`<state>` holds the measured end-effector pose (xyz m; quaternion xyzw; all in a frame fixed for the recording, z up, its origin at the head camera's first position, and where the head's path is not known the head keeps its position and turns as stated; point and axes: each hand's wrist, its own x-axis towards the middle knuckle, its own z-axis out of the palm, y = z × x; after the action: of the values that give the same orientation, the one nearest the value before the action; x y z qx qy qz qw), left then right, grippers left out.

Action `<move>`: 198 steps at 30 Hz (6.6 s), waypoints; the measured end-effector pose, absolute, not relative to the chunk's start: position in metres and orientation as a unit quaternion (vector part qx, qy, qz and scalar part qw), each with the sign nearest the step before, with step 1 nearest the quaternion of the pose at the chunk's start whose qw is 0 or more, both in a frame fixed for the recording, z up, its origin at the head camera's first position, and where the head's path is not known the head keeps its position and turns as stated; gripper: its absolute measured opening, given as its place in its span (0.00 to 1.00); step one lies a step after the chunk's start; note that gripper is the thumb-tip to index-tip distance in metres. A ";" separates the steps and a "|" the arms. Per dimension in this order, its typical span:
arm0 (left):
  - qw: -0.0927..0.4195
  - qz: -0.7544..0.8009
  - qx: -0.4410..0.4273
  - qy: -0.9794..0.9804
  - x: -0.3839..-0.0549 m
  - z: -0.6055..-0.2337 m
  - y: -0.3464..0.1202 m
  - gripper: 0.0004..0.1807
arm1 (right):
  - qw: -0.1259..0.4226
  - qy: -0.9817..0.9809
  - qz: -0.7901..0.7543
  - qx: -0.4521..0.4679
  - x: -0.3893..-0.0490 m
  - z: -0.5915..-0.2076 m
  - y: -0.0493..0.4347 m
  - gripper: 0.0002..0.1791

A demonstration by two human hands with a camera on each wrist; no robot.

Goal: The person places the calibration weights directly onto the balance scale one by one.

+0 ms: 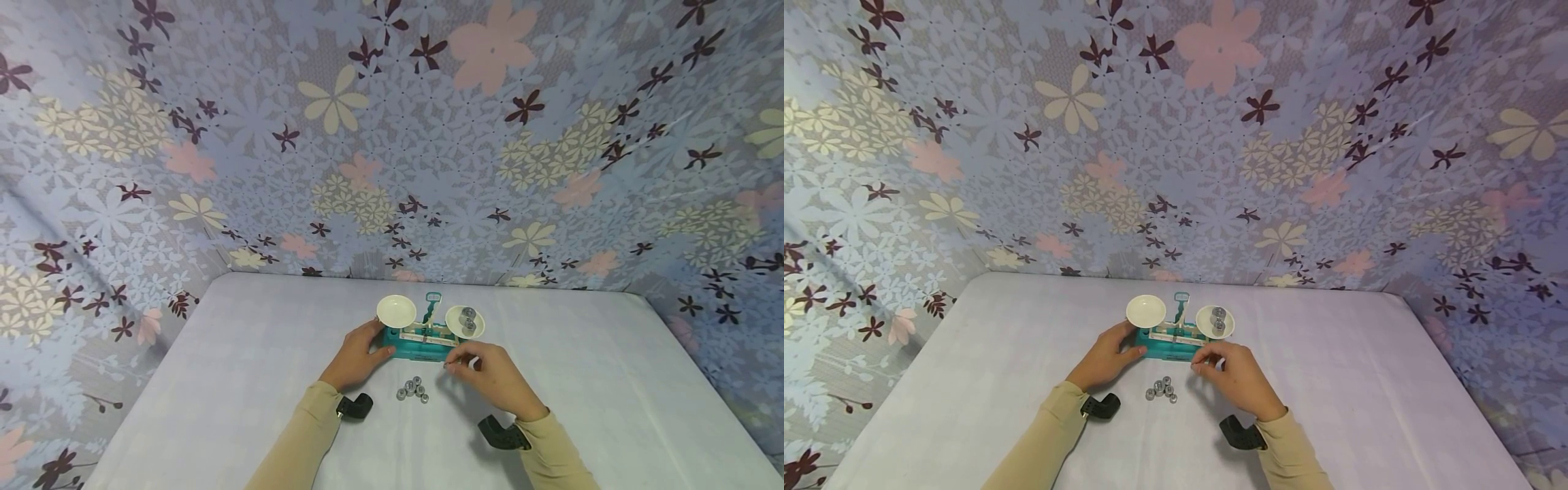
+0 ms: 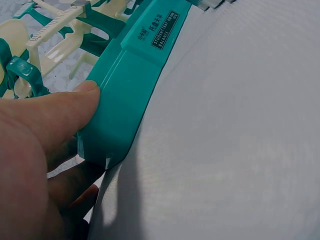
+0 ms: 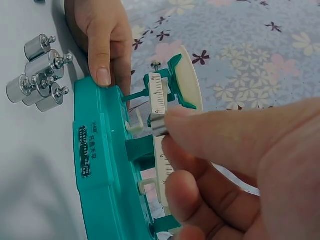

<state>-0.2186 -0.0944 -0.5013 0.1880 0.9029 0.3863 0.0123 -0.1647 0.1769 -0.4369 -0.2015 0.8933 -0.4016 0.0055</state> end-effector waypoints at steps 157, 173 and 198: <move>0.000 0.376 0.190 0.907 -0.221 -0.507 -0.094 0.35 | -0.244 0.885 -0.349 -0.188 -0.178 -0.437 0.175 0.12; 0.001 0.375 0.195 0.906 -0.222 -0.507 -0.094 0.35 | -0.167 0.860 -0.442 -0.195 -0.170 -0.441 0.168 0.10; 0.001 0.374 0.188 0.908 -0.220 -0.507 -0.094 0.35 | -0.063 0.843 -0.480 -0.234 -0.164 -0.451 0.159 0.08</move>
<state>-0.2201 -0.0941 -0.5066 0.1877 0.9082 0.3741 0.0014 -0.1642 0.1589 -0.4511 -0.2341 0.8431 -0.4801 -0.0626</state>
